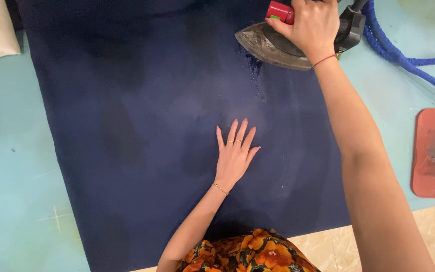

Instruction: Ironing a large piece of blue fabric and then folding it on a studio table.

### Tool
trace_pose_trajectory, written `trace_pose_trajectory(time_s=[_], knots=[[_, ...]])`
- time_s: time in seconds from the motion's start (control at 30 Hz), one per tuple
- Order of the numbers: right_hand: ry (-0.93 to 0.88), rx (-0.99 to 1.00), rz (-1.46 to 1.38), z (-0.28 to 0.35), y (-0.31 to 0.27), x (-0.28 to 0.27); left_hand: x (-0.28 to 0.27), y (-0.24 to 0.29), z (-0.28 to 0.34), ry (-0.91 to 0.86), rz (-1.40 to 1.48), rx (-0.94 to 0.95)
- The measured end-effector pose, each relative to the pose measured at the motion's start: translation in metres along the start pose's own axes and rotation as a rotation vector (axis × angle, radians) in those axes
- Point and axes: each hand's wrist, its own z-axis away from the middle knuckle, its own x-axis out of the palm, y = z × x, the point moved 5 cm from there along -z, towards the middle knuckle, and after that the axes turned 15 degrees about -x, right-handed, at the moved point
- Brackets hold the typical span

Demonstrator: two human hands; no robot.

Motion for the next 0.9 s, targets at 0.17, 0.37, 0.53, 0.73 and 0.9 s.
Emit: trace_pose_trajectory(time_s=[0.17,0.37,0.53,0.73,0.9], knots=[[0.029,0.004,-0.002,-0.004,0.001,0.001,-0.002,0.000,0.001,-0.001,0.001,-0.011],[0.034,0.038,-0.001,-0.006,0.001,0.005,0.000,0.000,0.001,-0.009,0.023,-0.022],[0.028,0.044,0.012,-0.010,0.001,-0.002,-0.002,0.000,0.001,-0.002,0.036,-0.020],[-0.059,0.003,-0.039,-0.013,-0.016,-0.007,-0.003,0.002,0.001,0.004,0.028,-0.012],[0.004,-0.032,-0.164,-0.035,-0.050,-0.028,-0.006,0.003,0.004,-0.021,0.090,0.038]])
